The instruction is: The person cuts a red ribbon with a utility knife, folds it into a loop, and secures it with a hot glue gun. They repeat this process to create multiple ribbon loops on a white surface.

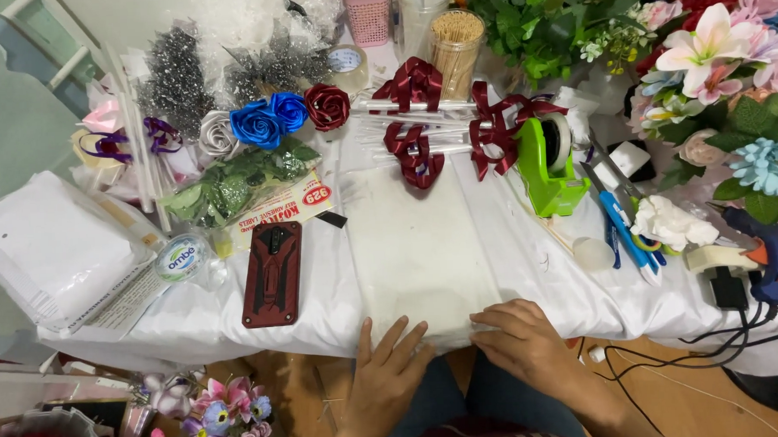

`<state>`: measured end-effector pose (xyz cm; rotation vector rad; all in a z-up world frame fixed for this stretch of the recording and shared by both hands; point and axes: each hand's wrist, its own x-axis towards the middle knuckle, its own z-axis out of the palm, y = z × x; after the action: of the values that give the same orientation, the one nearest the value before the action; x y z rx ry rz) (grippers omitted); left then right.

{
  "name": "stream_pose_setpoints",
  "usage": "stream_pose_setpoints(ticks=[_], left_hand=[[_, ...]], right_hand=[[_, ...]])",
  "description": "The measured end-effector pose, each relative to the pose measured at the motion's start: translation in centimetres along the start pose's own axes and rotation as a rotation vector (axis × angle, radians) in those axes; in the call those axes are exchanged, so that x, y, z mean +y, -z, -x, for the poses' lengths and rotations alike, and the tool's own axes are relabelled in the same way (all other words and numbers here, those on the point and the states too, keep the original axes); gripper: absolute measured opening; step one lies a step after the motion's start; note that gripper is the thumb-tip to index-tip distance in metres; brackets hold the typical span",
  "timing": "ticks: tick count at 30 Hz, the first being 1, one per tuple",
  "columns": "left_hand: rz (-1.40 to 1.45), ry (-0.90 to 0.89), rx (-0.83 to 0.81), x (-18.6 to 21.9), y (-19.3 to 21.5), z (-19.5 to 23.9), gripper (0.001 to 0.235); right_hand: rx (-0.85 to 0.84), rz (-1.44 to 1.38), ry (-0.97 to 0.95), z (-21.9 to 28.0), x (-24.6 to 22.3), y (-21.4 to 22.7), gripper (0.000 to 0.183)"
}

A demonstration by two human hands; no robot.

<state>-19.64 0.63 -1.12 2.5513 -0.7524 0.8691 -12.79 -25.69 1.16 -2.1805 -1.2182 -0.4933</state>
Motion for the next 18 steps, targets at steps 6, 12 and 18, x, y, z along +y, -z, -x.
stream_pose_setpoints(ticks=[6,12,18], left_hand=[[0.048,0.008,0.09,1.2,1.9,-1.6,0.011],[0.141,-0.011,0.137,2.4,3.9,-2.8,0.008],[0.076,-0.028,0.043,2.4,3.7,-0.4,0.033]], right_hand=[[-0.028,-0.079,-0.077,0.9,-0.6,1.5,0.038],[0.137,-0.186,-0.15,4.1,0.4,0.4,0.016],[0.265,-0.3,-0.228,4.2,-0.7,1.3,0.014]])
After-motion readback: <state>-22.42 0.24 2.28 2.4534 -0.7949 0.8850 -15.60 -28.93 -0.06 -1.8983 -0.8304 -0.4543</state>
